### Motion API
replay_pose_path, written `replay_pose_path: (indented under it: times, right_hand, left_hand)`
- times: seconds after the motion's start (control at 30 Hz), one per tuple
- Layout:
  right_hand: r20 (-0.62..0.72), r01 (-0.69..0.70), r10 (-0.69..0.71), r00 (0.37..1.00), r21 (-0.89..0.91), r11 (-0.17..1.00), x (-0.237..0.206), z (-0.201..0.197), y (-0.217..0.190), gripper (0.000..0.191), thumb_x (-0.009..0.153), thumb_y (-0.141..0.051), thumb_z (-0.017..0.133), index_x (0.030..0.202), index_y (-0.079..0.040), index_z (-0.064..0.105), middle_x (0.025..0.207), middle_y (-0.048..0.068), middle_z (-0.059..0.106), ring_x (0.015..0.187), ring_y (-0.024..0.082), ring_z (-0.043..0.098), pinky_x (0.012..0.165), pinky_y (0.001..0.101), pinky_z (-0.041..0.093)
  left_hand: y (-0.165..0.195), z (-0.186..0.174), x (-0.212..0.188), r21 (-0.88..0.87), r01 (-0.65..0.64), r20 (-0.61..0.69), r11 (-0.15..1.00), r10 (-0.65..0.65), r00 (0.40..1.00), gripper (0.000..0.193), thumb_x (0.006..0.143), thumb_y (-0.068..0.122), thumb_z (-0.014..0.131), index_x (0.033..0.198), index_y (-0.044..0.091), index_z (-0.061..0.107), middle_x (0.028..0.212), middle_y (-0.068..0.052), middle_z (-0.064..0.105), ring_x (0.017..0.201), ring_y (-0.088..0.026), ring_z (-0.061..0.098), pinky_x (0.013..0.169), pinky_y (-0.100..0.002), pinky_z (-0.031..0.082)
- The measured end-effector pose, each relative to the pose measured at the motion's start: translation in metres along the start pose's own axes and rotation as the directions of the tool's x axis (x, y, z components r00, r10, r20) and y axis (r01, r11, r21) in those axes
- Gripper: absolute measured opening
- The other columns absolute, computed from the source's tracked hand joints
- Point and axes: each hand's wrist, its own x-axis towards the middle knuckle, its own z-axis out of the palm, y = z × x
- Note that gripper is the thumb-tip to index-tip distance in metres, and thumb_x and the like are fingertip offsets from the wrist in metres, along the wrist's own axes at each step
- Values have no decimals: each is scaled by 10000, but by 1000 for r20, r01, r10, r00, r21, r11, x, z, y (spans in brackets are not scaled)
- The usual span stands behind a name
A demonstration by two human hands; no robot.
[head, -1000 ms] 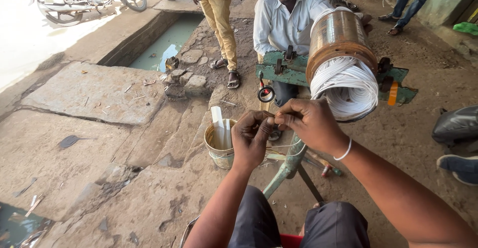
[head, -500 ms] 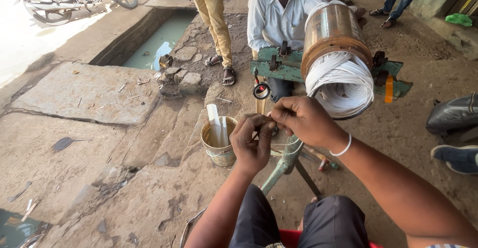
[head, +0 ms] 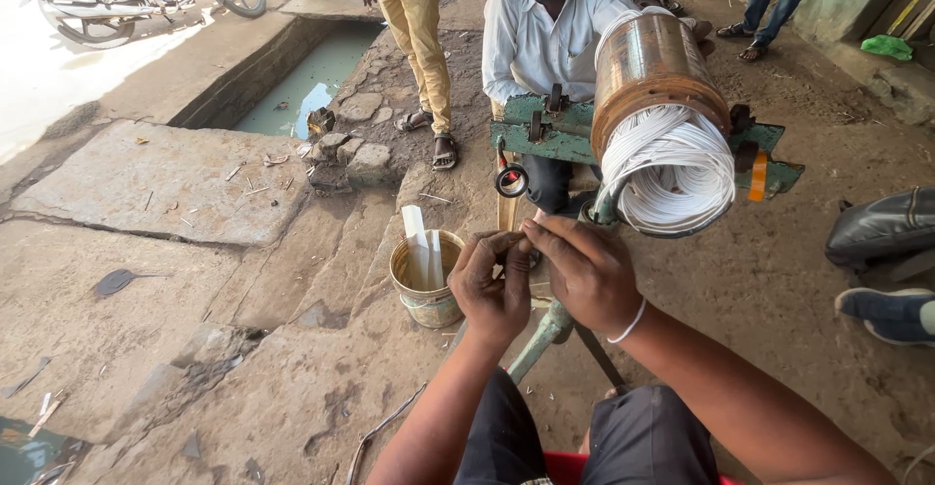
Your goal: The person sits on a red plastic chair and strips insulation from the ends of red and white electrical wires using pliers, pulling the cut insulation off by hand and twisting the exposed wire ends. They work through several wire ends one at a time, holding the wires across their lap.
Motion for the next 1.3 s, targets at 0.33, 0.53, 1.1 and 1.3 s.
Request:
replay_pose_path:
  times: [0.33, 0.53, 1.1, 1.3]
  right_hand:
    - [694, -513, 286, 661, 139, 847, 38, -20, 13, 78, 962, -97, 690, 1007, -44, 725, 918, 75, 751, 796, 196, 743, 760, 338, 591]
    - [435, -166, 1, 900, 343, 924, 30, -37, 14, 272, 893, -80, 717, 1154, -6, 702, 1070, 124, 736, 930, 248, 744, 787, 340, 600]
    - [99, -136, 113, 989, 273, 952, 1, -15, 2, 115, 991, -123, 697, 968, -11, 683, 849, 101, 715, 703, 187, 705, 604, 312, 532]
    - [406, -394, 226, 885, 399, 828, 20, -30, 12, 195, 984, -191, 644, 885, -29, 688, 690, 57, 675, 557, 121, 647, 514, 277, 458]
  left_hand:
    - [0, -22, 5, -140, 26, 183, 990, 0, 983, 67, 972, 11, 708, 1026, -26, 723, 937, -97, 703, 805, -139, 699, 685, -257, 566]
    - [12, -27, 2, -110, 150, 194, 983, -127, 973, 74, 985, 44, 712, 993, -30, 715, 899, -80, 709, 772, -116, 671, 678, -240, 534]
    - [7, -15, -5, -199, 237, 168, 951, -205, 964, 95, 1002, 55, 729, 980, -36, 712, 888, -83, 691, 790, -109, 619, 700, -246, 513]
    - [12, -20, -6, -49, -79, 167, 996, 86, 982, 50, 1003, 20, 680, 1034, 2, 716, 979, -122, 713, 845, -174, 714, 746, -279, 574]
